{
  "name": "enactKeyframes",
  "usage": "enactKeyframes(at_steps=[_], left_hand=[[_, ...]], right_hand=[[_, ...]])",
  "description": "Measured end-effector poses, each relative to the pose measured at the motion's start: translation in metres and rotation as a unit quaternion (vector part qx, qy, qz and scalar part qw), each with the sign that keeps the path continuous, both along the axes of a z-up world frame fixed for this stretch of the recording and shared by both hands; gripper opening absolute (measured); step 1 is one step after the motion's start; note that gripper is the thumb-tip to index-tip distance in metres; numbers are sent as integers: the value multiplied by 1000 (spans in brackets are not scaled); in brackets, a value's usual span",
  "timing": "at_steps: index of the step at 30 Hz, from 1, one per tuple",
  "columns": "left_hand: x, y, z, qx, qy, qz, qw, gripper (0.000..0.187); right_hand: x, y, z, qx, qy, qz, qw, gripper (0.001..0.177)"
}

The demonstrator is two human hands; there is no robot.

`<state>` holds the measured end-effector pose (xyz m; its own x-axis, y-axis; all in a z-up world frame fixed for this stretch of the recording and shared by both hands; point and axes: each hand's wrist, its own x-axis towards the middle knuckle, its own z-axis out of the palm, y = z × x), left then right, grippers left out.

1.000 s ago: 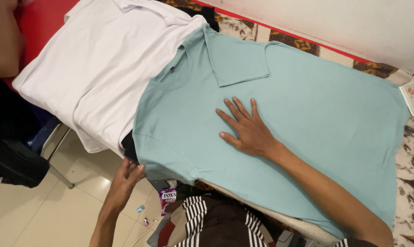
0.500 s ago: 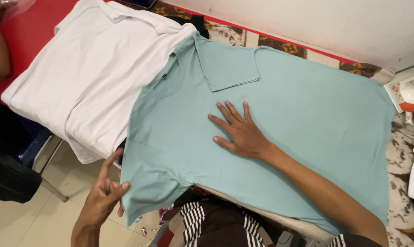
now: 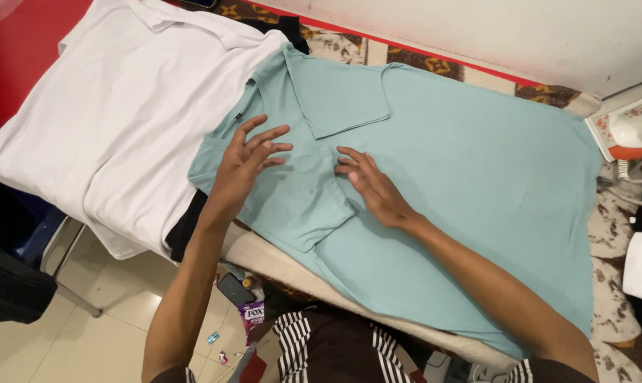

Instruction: A person irons a light blue t-shirt on a low surface, smoothing it out with their hands before and during the process.

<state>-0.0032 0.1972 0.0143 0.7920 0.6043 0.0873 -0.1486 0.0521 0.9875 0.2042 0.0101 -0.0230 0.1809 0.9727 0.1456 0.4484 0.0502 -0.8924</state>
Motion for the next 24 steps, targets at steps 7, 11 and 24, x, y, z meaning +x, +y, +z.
enactKeyframes(at_steps=[7,11,24], left_hand=[[-28,9,-33,480,359,148,787,33],[-30,12,-38,506,390,139,757,35],[52,1,-33,532,281,49,797,19]], right_hand=[[-13,2,2,25,-204,-53,977,68],[-14,1,7,6,-218,-69,973,72],[-25,-5,49,-203,-211,-29,956,80]])
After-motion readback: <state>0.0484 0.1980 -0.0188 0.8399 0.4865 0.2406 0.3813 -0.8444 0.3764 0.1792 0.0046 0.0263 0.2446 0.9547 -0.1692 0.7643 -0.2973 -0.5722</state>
